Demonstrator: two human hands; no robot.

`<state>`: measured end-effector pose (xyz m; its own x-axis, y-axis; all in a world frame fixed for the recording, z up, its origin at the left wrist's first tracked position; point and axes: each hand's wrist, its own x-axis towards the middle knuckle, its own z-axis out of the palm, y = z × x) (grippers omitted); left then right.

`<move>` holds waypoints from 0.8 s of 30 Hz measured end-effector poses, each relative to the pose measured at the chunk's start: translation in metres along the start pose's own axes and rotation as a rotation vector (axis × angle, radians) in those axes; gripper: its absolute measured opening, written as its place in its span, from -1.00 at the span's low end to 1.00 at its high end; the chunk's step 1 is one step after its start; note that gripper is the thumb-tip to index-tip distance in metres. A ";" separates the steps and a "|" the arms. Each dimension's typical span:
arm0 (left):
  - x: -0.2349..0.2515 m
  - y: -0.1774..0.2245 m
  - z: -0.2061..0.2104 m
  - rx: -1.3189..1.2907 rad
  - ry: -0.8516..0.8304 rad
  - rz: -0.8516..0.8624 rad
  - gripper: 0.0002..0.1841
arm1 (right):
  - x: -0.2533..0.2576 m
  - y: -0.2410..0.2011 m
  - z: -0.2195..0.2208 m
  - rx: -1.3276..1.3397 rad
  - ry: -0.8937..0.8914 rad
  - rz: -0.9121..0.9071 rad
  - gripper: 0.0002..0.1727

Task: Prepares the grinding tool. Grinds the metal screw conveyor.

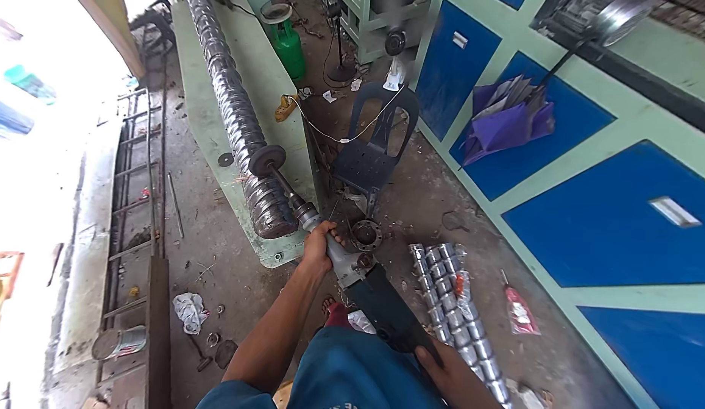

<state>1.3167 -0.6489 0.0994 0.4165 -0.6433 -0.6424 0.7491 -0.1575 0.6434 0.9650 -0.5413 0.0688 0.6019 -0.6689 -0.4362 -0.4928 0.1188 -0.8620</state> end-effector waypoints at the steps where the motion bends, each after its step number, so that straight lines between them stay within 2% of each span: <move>1: -0.002 0.001 -0.002 -0.003 -0.006 0.007 -0.93 | -0.001 -0.002 0.000 -0.001 -0.003 -0.005 -0.37; 13: -0.023 0.012 -0.021 -0.037 0.008 0.038 -0.88 | -0.006 -0.017 0.001 -0.074 0.007 -0.069 -0.35; 20: -0.012 0.007 -0.009 -0.002 -0.007 0.023 -0.87 | -0.003 -0.010 0.001 -0.051 0.011 -0.013 -0.34; 24: 0.000 0.000 0.003 0.017 0.006 0.004 -0.92 | 0.001 0.001 -0.002 0.088 -0.017 0.028 -0.39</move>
<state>1.3153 -0.6509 0.1003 0.4228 -0.6398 -0.6418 0.7386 -0.1671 0.6531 0.9640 -0.5433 0.0677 0.5999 -0.6518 -0.4640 -0.4525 0.2020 -0.8686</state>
